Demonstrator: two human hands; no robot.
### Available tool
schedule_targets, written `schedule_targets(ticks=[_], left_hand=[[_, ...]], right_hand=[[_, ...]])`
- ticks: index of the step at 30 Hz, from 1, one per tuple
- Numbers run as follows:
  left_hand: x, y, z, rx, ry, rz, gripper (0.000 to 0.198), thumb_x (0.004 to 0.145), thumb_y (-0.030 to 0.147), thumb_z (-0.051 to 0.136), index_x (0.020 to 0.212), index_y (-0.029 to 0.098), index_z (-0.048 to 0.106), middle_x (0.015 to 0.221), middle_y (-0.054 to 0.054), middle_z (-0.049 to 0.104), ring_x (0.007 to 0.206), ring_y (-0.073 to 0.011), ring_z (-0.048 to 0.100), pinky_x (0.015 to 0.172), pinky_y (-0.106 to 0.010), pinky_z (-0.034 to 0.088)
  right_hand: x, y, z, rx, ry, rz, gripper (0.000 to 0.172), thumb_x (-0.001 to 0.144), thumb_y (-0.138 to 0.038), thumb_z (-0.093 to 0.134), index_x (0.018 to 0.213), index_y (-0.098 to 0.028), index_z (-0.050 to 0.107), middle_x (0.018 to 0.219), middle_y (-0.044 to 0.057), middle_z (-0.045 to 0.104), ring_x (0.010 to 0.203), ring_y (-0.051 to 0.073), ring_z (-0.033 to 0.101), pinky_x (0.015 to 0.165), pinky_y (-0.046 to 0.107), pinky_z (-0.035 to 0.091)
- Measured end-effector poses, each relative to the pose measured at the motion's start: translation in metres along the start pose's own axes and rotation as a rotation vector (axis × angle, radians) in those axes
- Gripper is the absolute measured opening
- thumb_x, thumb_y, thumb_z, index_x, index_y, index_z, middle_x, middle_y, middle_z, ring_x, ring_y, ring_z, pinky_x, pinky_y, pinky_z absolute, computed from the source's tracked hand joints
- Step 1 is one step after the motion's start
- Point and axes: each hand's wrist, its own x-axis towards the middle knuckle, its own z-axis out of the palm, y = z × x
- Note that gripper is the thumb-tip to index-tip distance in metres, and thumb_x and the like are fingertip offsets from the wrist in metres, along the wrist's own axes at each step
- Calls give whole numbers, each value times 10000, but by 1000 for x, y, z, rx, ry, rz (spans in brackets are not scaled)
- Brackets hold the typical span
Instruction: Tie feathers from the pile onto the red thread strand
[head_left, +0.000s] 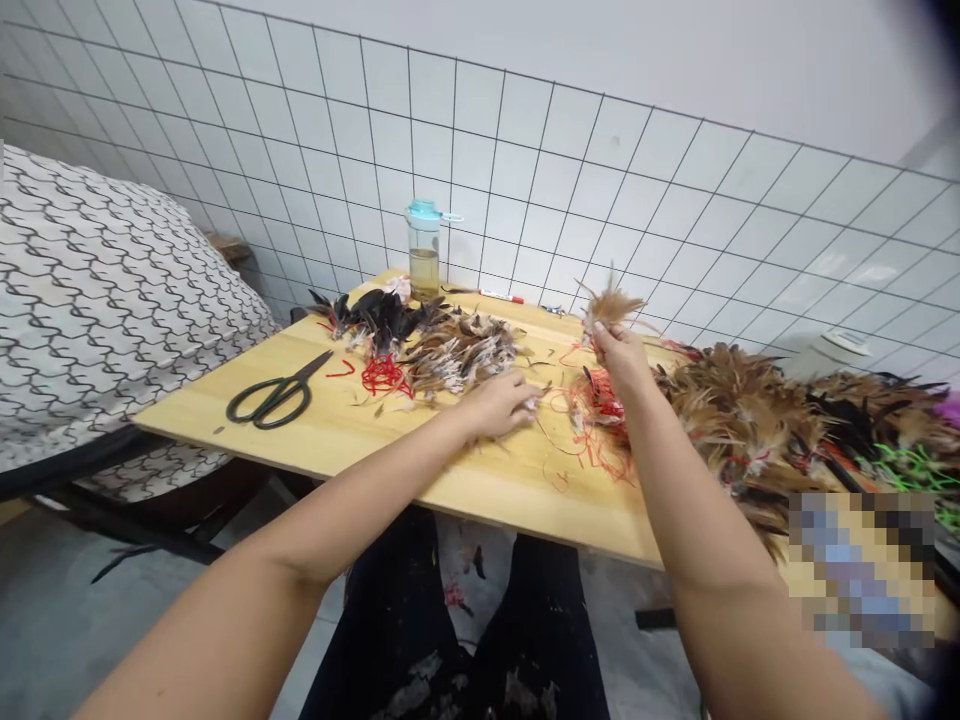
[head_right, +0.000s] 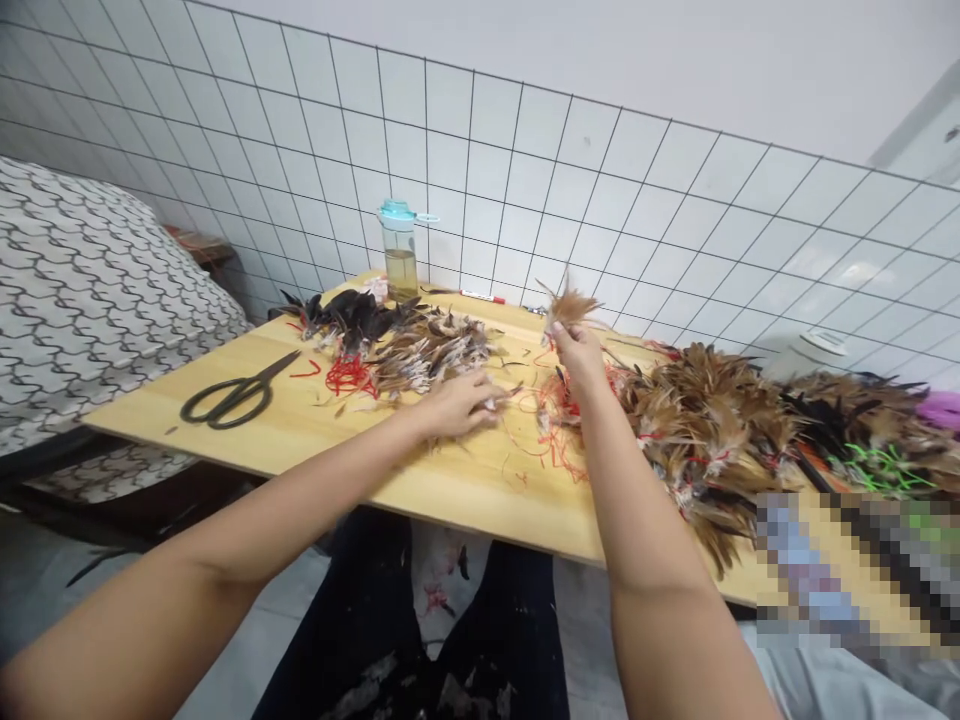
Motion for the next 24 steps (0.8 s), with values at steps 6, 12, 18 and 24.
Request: schedule_targets(ticks=[6,12,18,24], left_hand=[[-3,-26,8,227,-60,-173,333,827,130,487,1062,241,695,1127,-95,588,1104,-251,502,928,-350,426],[-11,-35,-4,294,45,-273,360,822,163,490,1128,229,670,1114,-122,578,1099,-285,459,941,-404,433],[-18,-35,-7,315,145,-271,364,846,232,475,1160,211,657,1068,-135,575,1054,-298,450,943,-424,426],[-19,-38,-4,312,148,-310,319,864,276,480,1103,177,666,1048,-138,583,1050,-290,458,963,-420,405]], right_hand=[[-15,-13,-69,59,210,51,437,618,-562,709,626,-217,440,460,-83,361,416,60,272,424,236,186],[-40,-28,-131,-102,379,74,380,665,-536,676,619,-213,482,468,-63,378,434,80,301,440,257,234],[-62,-30,-174,-488,351,85,327,695,-489,660,610,-182,587,497,-6,485,513,124,424,514,279,342],[-75,-9,-188,-872,176,364,301,724,-428,639,584,-162,626,501,7,534,523,140,478,564,292,381]])
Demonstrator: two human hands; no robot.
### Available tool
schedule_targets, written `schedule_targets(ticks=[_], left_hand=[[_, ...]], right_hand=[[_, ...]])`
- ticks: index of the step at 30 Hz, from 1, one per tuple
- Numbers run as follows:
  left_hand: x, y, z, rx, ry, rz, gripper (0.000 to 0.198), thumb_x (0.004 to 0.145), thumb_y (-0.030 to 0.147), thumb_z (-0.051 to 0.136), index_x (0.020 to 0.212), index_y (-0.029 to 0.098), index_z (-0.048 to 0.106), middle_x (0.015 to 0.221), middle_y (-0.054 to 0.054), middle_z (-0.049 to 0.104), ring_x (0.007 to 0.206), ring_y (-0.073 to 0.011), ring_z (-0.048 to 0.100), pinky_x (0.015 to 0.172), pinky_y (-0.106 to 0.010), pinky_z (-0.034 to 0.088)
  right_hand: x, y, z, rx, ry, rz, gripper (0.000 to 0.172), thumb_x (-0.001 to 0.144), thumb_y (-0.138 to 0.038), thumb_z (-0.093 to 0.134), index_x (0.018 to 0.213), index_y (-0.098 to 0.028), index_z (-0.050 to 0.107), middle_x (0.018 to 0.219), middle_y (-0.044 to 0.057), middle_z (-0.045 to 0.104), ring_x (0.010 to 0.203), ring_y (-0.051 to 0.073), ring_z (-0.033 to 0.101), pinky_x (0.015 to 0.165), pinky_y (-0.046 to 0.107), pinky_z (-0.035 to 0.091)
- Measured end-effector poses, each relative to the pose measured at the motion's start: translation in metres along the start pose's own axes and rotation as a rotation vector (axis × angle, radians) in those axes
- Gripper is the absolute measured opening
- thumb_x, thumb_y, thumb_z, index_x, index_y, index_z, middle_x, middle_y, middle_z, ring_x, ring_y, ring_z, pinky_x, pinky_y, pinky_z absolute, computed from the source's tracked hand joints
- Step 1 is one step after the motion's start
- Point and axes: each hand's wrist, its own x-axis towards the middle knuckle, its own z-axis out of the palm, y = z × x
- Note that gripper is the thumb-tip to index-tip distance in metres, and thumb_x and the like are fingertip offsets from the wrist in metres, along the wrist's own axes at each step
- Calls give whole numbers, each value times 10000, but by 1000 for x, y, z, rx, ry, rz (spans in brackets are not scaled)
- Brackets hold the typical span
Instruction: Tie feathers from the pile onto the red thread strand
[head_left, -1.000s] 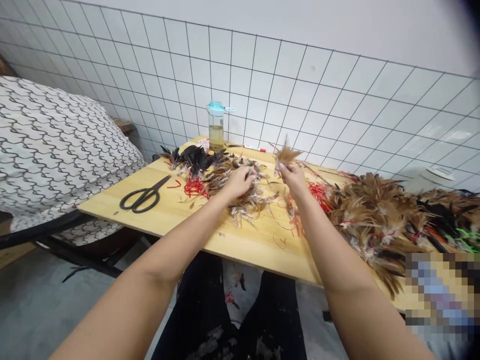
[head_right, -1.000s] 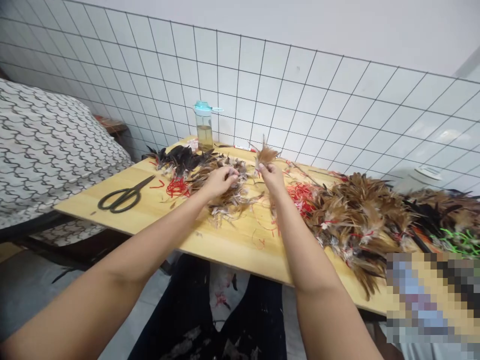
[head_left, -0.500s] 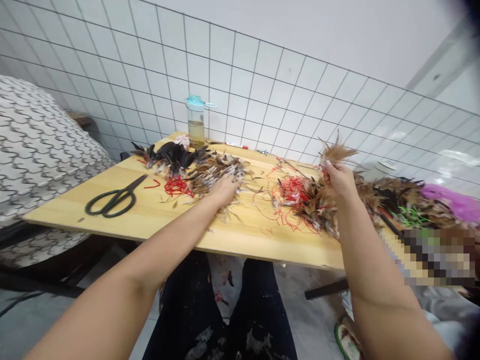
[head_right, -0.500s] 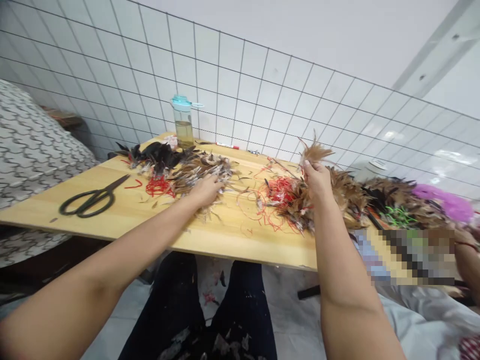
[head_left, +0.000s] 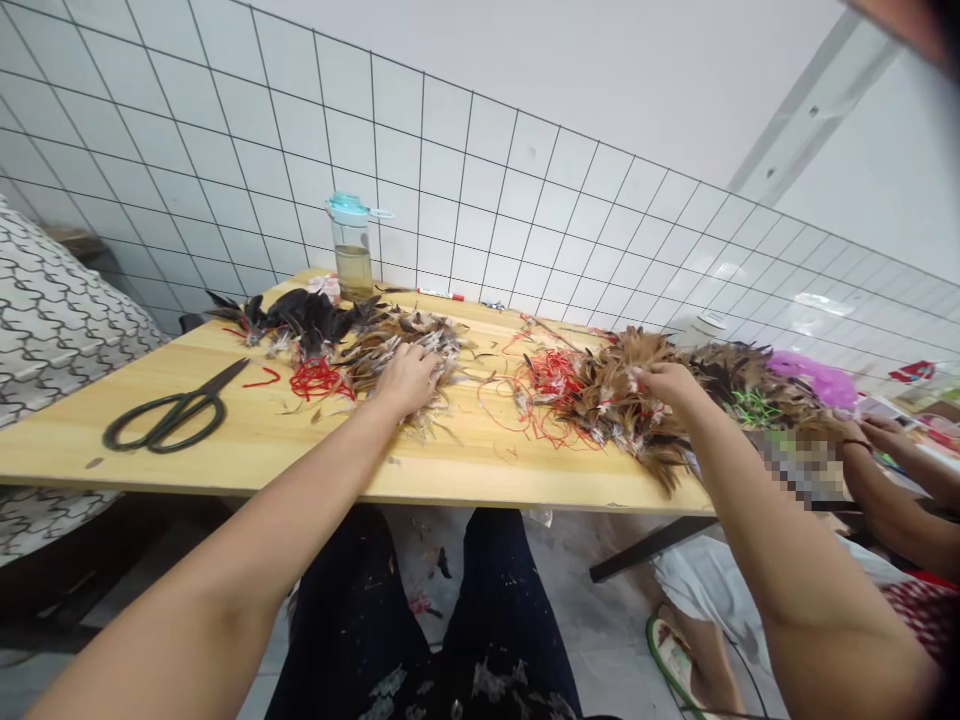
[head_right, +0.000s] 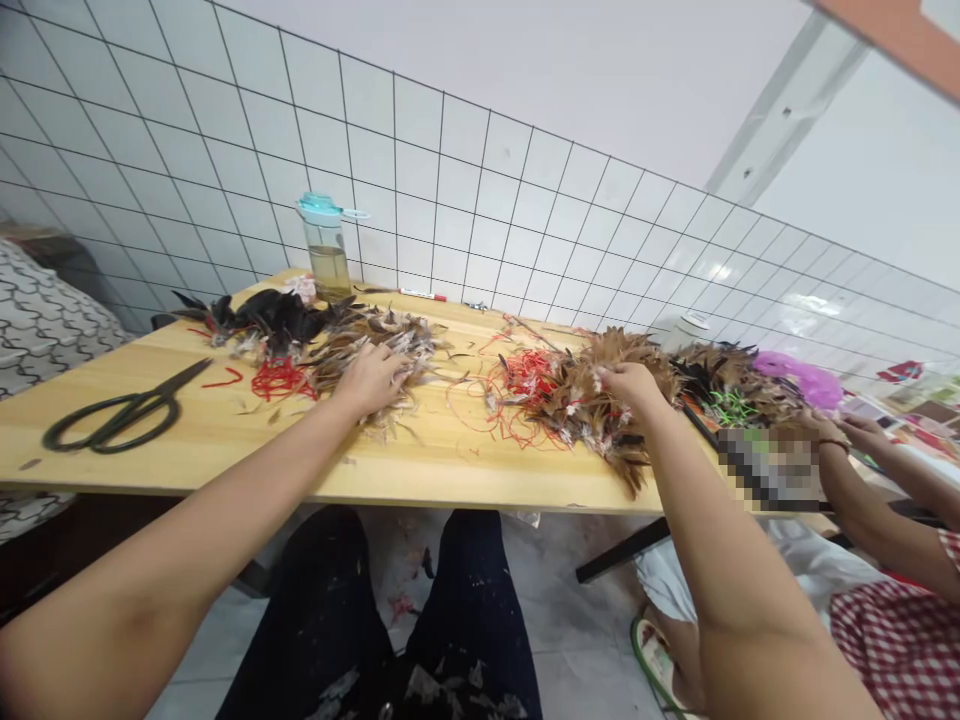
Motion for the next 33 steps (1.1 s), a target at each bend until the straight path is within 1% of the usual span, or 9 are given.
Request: schedule_targets(ticks=[3,8,13,16,20,24,27,29,33], left_hand=[[-1,3,-2,-16,-14,-1,308,870,265,469,1086,178,670,1044,-144,589,1049,-287,463,964,-429,404],[-3,8,-9,-14,-39,-11,307,860,239,468,1074,164,675,1050,-151,597,1058,-297,466,942,-429,422],[-2,6,-6,-55,-12,-14,297,863,247,474,1066,169,677,1055,-138,606,1046,-285,479,947,-428,420],[0,2,-2,-69,17,-10,293,859,251,483,1071,176,672,1049,-130,605,1023,-277,485,947,-429,415],[0,0,-2,-98,111,6,284,857,249,496,1066,169,670,1028,-124,607,1001,-273,488,946,-423,408],[1,1,-8,-157,213,23,282,835,202,511,1067,159,666,1007,-110,612,988,-260,500,932,-404,416],[5,2,-14,-232,239,31,346,780,126,528,1107,140,641,1041,-106,617,1001,-246,516,940,-395,427],[9,3,-17,-273,223,46,427,727,58,513,1134,129,623,1084,-108,617,1032,-239,525,954,-386,434],[18,7,-23,-329,180,147,547,646,-6,470,1157,136,608,1156,-96,616,1112,-223,533,1014,-369,424]], right_hand=[[1,12,14,-201,-54,41,365,795,-463,558,580,-175,618,499,18,537,517,151,495,573,294,393],[3,27,30,-303,-145,44,310,771,-362,609,523,-177,623,550,84,607,574,188,572,608,307,415],[2,30,19,-396,-114,36,208,761,-338,603,705,-166,705,756,138,691,736,238,632,657,328,417],[-1,23,5,-441,-4,31,287,793,-382,550,891,-164,708,825,127,709,795,253,642,666,327,416],[-14,-5,-2,-364,122,-126,319,801,-375,534,964,-149,689,905,136,713,818,248,635,664,322,417],[-35,-54,16,-313,78,-316,282,832,-372,496,916,-198,702,859,93,722,781,225,627,667,311,414],[-53,-96,46,-265,14,-416,268,853,-362,482,908,-224,706,869,79,728,788,219,628,662,299,407],[-62,-120,73,-174,-83,-497,237,854,-337,497,888,-219,699,858,73,723,784,205,623,665,288,404],[-71,-150,126,97,-285,-521,165,830,-294,544,846,-194,674,721,39,673,666,163,575,639,272,393]])
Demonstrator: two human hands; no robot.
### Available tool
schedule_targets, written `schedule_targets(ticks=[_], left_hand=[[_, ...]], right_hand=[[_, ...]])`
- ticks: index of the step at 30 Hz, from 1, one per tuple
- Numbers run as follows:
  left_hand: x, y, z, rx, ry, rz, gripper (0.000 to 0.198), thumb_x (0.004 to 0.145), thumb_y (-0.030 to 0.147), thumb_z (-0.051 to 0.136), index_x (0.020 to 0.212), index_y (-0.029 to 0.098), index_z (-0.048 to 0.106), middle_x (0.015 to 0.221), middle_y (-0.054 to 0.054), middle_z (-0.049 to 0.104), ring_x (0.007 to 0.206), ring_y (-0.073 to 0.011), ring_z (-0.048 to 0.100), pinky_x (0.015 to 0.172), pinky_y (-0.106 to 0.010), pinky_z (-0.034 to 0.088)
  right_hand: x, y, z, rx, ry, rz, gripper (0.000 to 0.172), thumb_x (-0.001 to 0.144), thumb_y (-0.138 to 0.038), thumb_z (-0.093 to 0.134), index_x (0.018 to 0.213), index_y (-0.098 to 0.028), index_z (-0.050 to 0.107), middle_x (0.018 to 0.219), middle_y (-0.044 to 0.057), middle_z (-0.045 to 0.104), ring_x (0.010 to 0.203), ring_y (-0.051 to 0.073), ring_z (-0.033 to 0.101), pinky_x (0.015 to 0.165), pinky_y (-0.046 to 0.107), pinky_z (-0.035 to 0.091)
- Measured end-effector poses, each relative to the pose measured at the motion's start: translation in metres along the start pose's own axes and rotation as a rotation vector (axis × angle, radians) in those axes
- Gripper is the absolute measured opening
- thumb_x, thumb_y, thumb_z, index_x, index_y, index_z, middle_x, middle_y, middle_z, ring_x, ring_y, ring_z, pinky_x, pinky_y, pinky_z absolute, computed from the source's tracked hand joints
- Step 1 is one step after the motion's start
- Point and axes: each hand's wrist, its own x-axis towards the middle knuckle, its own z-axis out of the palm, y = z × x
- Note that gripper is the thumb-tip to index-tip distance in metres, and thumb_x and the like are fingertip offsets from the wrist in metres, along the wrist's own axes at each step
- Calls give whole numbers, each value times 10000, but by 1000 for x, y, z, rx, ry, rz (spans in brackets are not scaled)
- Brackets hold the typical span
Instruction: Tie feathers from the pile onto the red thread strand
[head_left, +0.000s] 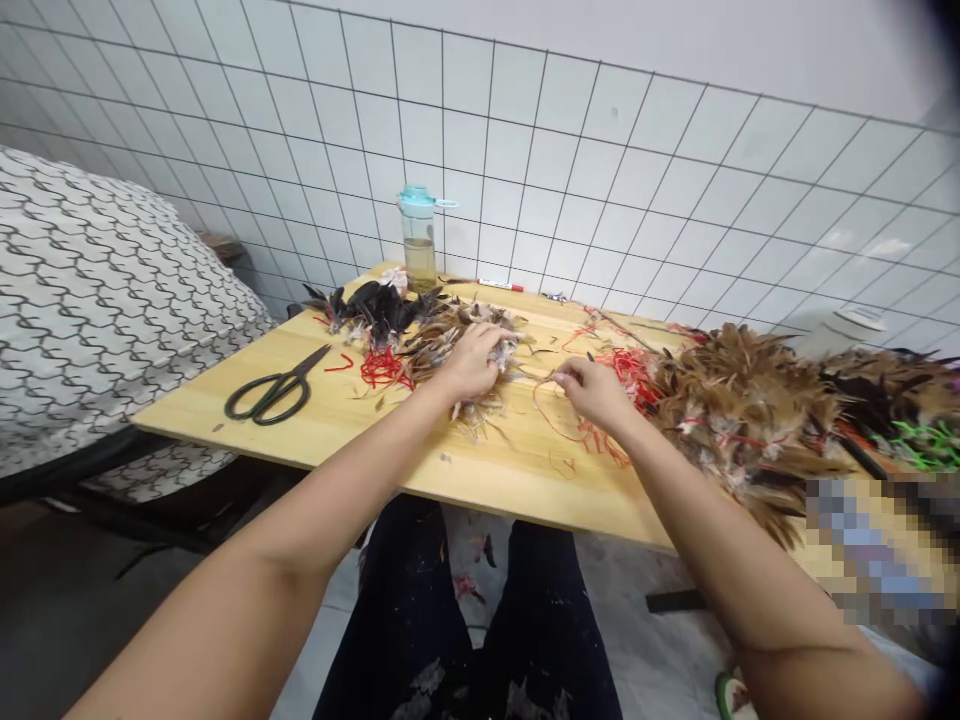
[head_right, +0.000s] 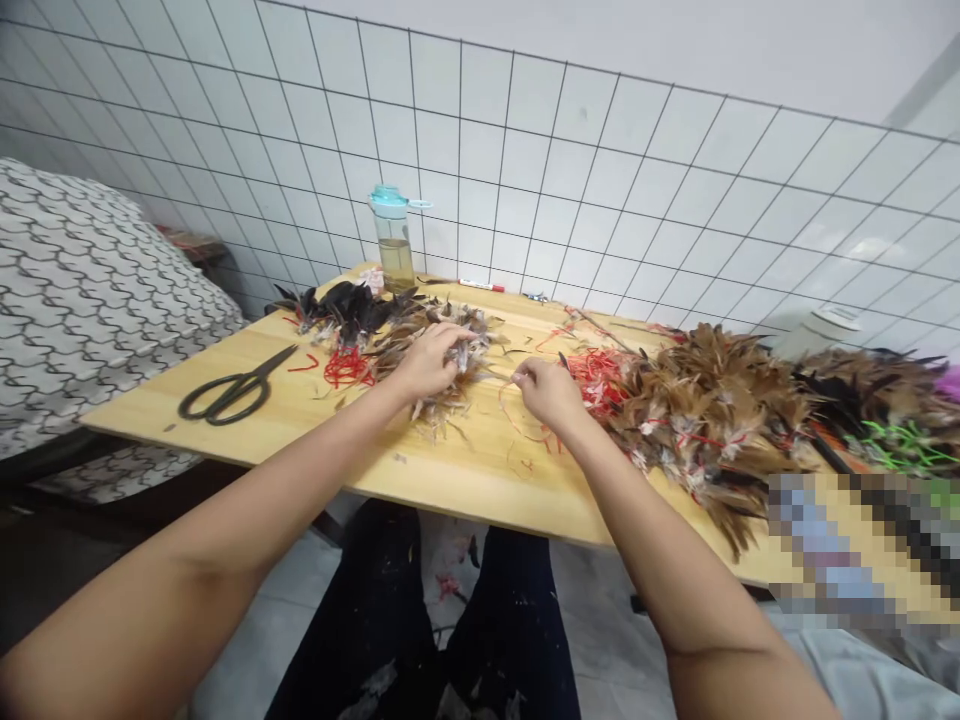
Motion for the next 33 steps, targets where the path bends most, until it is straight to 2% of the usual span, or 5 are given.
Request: schedule_targets(ticks=[11,20,26,30,33], left_hand=[[10,6,23,-109,32,227,501,687,-14,428,1142,128,581,1157,-123,638,1122,-216,568,1010,-421,454],[6,23,24,-194,-32,271,468,800,28,444,1243,152,528,1221,-138,596,1175,-217,540,1022,-431,457],[2,23,8,-208,58,-61,355,824,103,490,1164,147,583,1191,-121,570,1116,-206,552,943,-366,489],[-2,22,15,-377,-167,-374,132,833,252,569,882,157,646,867,-37,598,711,-122,545,669,-264,471],[-2,26,23,-530,-233,-496,133,794,294,620,814,162,621,769,-2,578,644,-104,491,611,-235,411]], right_hand=[[26,12,49,923,-275,154,439,640,-504,699,898,-156,627,537,-56,494,493,97,402,509,251,307],[22,25,73,1058,-246,118,351,641,-505,738,691,-181,613,619,-37,504,583,97,406,577,255,330],[20,28,79,1000,-100,183,311,727,-496,662,721,-196,581,606,-34,481,566,112,417,550,254,340],[19,24,79,823,-41,89,240,779,-432,602,706,-207,565,627,-14,504,593,135,456,572,268,375],[17,22,79,652,12,-19,200,814,-379,568,707,-210,578,687,9,549,647,151,489,621,281,395]])
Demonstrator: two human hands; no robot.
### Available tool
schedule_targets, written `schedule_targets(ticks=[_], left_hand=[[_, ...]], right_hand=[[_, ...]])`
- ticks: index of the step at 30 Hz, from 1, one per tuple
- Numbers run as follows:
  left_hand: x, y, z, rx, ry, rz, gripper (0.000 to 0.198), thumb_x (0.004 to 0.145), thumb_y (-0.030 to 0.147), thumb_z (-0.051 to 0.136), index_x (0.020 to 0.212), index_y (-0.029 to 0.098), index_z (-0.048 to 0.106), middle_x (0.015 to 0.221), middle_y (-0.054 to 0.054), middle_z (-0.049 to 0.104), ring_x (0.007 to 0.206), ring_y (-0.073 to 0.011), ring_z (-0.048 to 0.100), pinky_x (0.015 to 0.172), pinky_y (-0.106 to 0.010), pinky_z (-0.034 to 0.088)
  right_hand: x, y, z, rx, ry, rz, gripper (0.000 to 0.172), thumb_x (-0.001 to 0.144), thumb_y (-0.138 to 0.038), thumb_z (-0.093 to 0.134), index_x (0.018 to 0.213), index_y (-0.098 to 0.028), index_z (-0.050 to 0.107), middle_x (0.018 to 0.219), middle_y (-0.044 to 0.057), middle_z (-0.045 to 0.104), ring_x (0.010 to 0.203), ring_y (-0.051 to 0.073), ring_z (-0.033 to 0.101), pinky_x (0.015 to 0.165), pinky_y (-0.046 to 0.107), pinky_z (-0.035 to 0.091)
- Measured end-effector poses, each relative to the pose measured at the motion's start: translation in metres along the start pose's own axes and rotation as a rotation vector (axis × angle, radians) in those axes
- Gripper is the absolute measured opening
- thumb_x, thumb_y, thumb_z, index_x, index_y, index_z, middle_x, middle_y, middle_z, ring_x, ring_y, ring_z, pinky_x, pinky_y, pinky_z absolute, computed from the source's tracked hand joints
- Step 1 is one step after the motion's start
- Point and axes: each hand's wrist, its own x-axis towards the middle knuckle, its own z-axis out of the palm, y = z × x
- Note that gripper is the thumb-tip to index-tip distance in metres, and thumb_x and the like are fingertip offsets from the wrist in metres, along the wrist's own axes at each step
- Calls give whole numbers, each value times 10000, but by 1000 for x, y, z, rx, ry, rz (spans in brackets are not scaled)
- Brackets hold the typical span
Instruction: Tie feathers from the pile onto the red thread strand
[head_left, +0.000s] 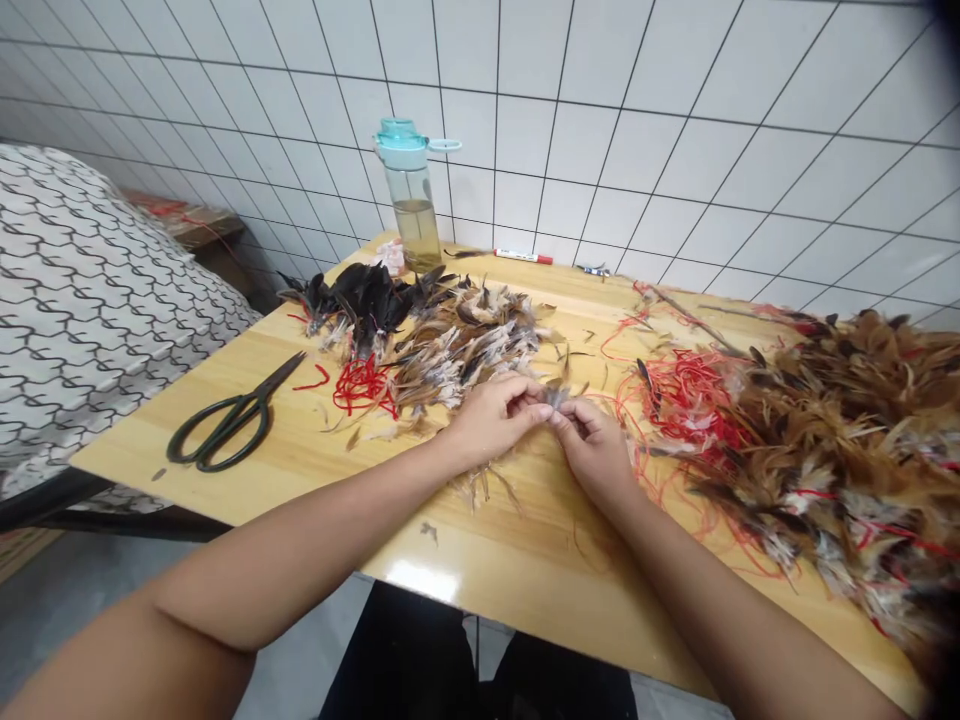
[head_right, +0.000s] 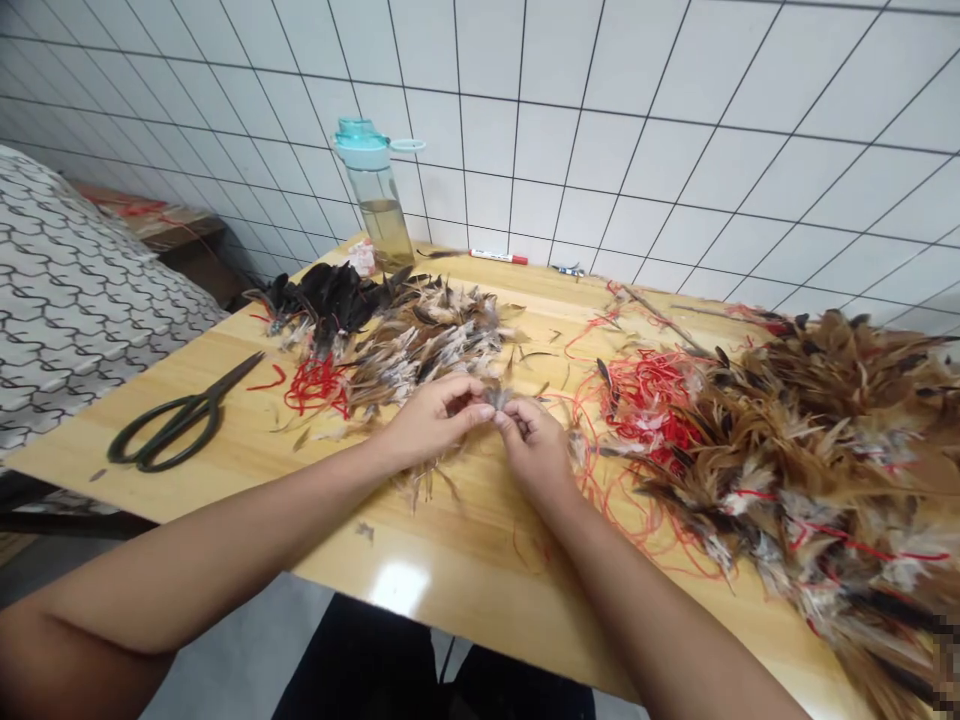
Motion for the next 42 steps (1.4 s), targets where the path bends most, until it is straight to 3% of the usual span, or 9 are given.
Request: schedule_targets(ticks=[7,12,16,24,33,38,42], left_hand=[[2,-2,6,-192,31,-106,151,777,299,624,818,154,615,702,13,579,642,-107,503,610,-227,404],[3,-1,5,-329,-10,-236,218,780,355,638,783,146,579,629,17,570,564,-100,518,538,-216,408],[2,1,5,-428,12,-264,220,783,342,646,786,140,561,637,14,587,537,-81,519,518,-199,404],[3,1,0,-509,121,-255,285,744,375,702,730,149,528,617,22,595,534,-67,510,540,-195,414],[5,-2,3,-569,68,-165,246,702,309,736,814,138,598,684,25,575,613,-78,525,599,-208,428],[5,0,0,-577,34,-97,155,728,251,701,805,146,615,740,11,593,676,-92,546,658,-221,434],[6,-2,-1,-560,-5,-37,125,731,235,694,798,156,625,766,4,605,731,-109,573,738,-245,450]], right_hand=[[-1,2,2,-84,-28,-104,153,848,-314,534,761,-217,615,745,34,613,728,177,555,681,291,425],[-1,1,2,-79,-22,-59,168,845,-315,524,768,-211,632,750,35,623,726,176,557,687,294,417],[-1,2,2,-39,-19,-7,178,839,-347,521,764,-214,613,720,28,608,676,169,530,635,288,400],[0,3,1,44,-18,97,206,812,-409,548,744,-217,579,674,17,562,614,160,485,584,289,389],[4,3,-1,91,-44,93,205,784,-399,570,733,-207,620,690,19,607,671,170,544,643,292,429],[8,7,-4,158,-139,91,224,760,-414,619,740,-200,687,794,37,671,790,182,591,774,314,445],[10,3,-10,311,-211,192,295,704,-486,677,729,-192,685,718,12,633,699,150,547,708,289,430]])
